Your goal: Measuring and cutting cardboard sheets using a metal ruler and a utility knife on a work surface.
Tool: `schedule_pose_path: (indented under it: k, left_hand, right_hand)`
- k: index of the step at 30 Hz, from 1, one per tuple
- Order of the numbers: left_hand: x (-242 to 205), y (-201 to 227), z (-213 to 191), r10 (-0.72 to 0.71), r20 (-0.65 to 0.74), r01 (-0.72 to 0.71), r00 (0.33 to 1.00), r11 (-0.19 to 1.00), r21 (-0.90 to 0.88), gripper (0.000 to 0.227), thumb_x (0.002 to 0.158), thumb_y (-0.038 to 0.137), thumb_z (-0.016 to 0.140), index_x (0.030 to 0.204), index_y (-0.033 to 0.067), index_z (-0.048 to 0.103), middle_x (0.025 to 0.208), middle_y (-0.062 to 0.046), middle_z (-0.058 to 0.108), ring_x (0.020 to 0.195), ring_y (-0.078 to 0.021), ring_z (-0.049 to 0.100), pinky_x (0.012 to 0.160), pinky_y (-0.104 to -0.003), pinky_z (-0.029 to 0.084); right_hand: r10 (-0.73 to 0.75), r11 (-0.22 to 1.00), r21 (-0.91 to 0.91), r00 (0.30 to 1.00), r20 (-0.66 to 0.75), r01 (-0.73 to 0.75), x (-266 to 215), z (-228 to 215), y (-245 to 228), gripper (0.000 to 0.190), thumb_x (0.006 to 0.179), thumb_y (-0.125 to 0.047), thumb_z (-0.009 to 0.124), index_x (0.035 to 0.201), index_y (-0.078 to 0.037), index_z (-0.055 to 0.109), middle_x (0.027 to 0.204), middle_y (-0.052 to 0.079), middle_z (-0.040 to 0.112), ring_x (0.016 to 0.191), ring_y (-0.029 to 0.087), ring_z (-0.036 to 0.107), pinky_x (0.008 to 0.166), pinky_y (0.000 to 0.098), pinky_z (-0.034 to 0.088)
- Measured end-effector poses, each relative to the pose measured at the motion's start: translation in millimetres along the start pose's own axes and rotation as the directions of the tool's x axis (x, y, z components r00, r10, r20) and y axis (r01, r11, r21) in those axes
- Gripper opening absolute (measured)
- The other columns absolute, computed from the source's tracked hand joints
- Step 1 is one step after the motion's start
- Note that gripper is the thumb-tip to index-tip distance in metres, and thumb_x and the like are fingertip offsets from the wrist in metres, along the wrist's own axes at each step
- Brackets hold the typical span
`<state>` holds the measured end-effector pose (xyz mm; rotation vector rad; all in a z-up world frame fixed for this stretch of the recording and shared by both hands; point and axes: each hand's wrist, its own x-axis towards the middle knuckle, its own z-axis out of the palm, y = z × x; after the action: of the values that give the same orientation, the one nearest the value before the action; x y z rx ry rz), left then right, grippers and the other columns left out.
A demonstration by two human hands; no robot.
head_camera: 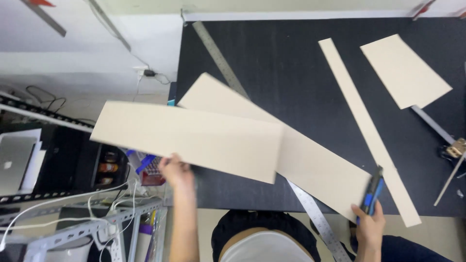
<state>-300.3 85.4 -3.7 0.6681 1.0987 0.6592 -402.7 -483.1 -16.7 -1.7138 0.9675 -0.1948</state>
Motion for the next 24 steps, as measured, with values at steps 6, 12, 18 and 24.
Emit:
schedule_pose_path:
  k: [6, 12, 18, 24]
  left_hand:
    - [-53.8, -140.6, 6.0, -0.056, 0.075, 0.053, 0.996, 0.997, 0.048, 0.036, 0.087, -0.009, 0.06, 0.103, 0.0205, 0.049, 0.088, -0.002, 0.055, 0.078, -0.0155, 0.058, 0.065, -0.035, 0.052]
    - [-146.3, -194.7, -11.8, -0.449, 0.139, 0.37, 0.882, 0.846, 0.385, 0.023, 0.094, 0.004, 0.061, 0.096, 0.0181, 0.043, 0.102, -0.01, 0.056, 0.092, -0.021, 0.061, 0.07, -0.043, 0.062]
    - [-169.7, -125.2, -5.7, -0.979, 0.202, -0.378, 0.002, 0.186, 0.907, 0.042, 0.098, 0.039, 0.053, 0.126, 0.0071, 0.057, 0.13, -0.013, 0.065, 0.109, -0.0215, 0.067, 0.094, -0.034, 0.049]
    - [58.1, -75.6, 48.0, -0.036, 0.795, -0.701, 0.606, 0.448, 0.555, 0.044, 0.087, 0.027, 0.072, 0.128, 0.0227, 0.057, 0.112, 0.002, 0.071, 0.076, -0.0125, 0.07, 0.074, -0.028, 0.057]
  right_hand:
    - [0.06, 0.998, -0.042, 0.977, 0.205, -0.053, -30.3, 69.6, -105.0, 0.062, 0.086, -0.001, 0.064, 0.146, -0.005, 0.049, 0.131, 0.009, 0.058, 0.113, 0.024, 0.056, 0.093, 0.0358, 0.046]
    - [0.115, 0.952, -0.303, 0.975, 0.19, -0.053, 7.0, 70.4, -107.9, 0.039, 0.1, -0.023, 0.062, 0.134, -0.006, 0.056, 0.107, 0.011, 0.06, 0.093, 0.027, 0.057, 0.074, 0.0401, 0.043]
    - [0.145, 0.79, -0.613, 0.972, 0.184, -0.002, 29.8, 67.6, -114.6, 0.033, 0.099, -0.021, 0.067, 0.122, 0.002, 0.061, 0.109, 0.024, 0.063, 0.093, 0.045, 0.06, 0.075, 0.0573, 0.045]
    - [-0.112, 0.848, -0.484, 0.965, 0.238, 0.218, 59.3, 49.5, -81.0, 0.047, 0.092, -0.008, 0.073, 0.134, 0.006, 0.06, 0.108, 0.024, 0.064, 0.094, 0.039, 0.06, 0.079, 0.0475, 0.044]
